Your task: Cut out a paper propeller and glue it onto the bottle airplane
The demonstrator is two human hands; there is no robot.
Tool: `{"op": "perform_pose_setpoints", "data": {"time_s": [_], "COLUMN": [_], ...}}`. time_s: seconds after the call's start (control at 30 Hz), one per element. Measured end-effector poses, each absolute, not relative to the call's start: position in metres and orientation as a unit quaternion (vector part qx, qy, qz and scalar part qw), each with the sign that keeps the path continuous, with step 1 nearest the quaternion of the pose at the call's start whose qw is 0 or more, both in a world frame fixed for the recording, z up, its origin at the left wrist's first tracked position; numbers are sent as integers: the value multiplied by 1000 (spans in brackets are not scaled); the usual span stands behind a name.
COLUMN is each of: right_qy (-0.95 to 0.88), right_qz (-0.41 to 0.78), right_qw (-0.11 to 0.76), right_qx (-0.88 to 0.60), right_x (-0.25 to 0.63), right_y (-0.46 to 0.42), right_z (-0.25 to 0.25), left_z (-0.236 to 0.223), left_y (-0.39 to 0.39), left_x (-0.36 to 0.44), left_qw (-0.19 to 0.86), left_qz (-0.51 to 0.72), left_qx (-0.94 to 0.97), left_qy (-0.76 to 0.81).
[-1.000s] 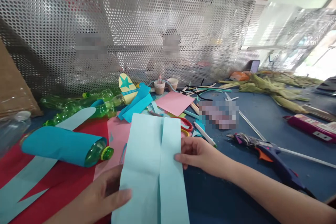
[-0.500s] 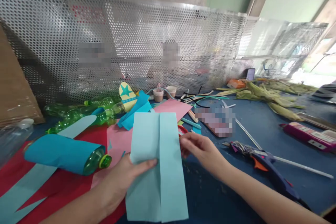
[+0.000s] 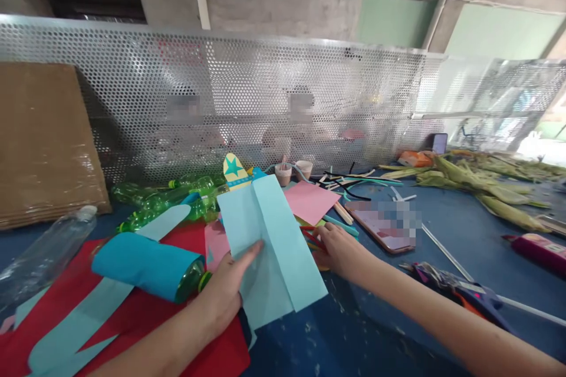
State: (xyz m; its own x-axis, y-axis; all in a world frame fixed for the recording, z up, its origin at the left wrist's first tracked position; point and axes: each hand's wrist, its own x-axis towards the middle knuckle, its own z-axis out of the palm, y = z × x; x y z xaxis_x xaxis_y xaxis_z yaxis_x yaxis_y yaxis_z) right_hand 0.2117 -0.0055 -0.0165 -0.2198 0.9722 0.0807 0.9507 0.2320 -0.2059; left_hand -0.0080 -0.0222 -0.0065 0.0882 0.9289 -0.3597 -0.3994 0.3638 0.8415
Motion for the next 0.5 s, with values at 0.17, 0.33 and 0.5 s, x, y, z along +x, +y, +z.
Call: {"op": "perform_pose_setpoints", "data": {"time_s": [0.17, 0.33, 0.5], "right_qy": [-737, -707, -642], "right_qz": [98, 206, 422], "right_qw": [44, 99, 232], "right_qx": [-668, -669, -597], "right_x": [207, 230, 236], "right_y": [-6, -10, -11], "right_z": [-12, -9, -9], "left_z": [4, 4, 7], "left_y": [-9, -5, -5], "left_x": [-20, -24, -21], "left_qw": [643, 618, 596], "left_qz": [527, 527, 550], "left_qx": [282, 270, 248], "left_qy": [479, 517, 529]}}
